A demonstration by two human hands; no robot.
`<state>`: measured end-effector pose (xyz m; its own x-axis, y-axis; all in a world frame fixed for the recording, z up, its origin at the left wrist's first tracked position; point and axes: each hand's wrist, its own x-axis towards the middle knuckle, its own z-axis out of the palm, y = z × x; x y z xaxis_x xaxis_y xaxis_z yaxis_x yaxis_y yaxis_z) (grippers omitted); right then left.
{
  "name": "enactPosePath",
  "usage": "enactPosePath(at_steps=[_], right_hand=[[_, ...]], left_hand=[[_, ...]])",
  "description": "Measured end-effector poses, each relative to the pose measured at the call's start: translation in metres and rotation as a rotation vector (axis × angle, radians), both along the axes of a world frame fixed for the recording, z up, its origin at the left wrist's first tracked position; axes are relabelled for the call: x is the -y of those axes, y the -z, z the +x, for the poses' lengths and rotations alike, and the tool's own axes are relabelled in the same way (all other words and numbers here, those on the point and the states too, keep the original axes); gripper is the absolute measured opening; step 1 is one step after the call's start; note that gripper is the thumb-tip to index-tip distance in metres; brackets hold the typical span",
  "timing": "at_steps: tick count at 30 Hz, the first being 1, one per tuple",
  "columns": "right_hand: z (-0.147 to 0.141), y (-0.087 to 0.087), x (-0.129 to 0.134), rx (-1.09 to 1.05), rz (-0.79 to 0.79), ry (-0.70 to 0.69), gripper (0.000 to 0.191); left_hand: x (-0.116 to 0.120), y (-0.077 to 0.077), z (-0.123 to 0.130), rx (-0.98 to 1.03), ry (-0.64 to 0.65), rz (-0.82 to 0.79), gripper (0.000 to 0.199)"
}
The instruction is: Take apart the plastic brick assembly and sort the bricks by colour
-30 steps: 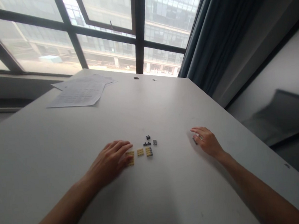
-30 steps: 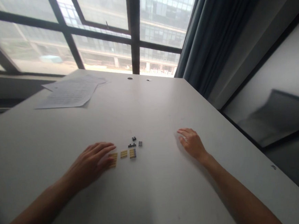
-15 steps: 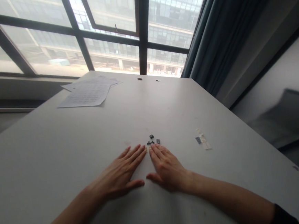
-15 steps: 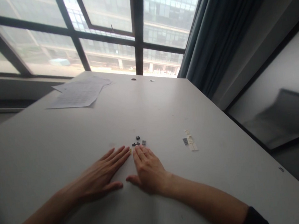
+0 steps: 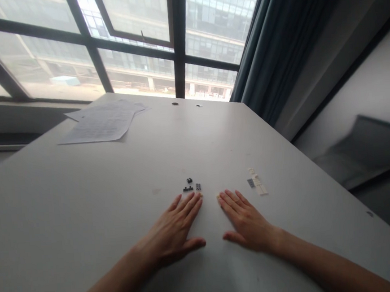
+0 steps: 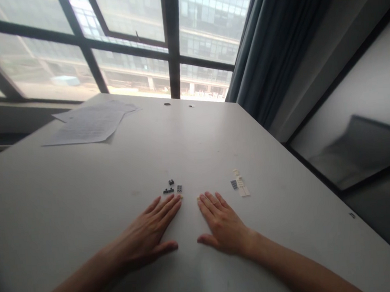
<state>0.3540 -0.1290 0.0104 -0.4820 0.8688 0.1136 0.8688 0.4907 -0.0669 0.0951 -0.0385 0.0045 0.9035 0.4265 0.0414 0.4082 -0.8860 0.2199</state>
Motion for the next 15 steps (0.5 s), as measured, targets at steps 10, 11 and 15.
enactPosePath(at_steps=[10,11,15], right_hand=[[0.05,0.002,-0.011,0.079,0.1,0.067,0.079],[0.056,0.002,-0.014,0.089,0.108,0.082,0.078],[0.074,0.005,-0.021,0.125,0.127,0.117,0.077]], left_hand=[[-0.007,0.0,0.068,0.046,0.174,-0.032,0.089],[-0.009,0.0,0.075,0.052,0.178,-0.035,0.089],[-0.016,0.004,0.099,0.071,0.184,-0.044,0.091]])
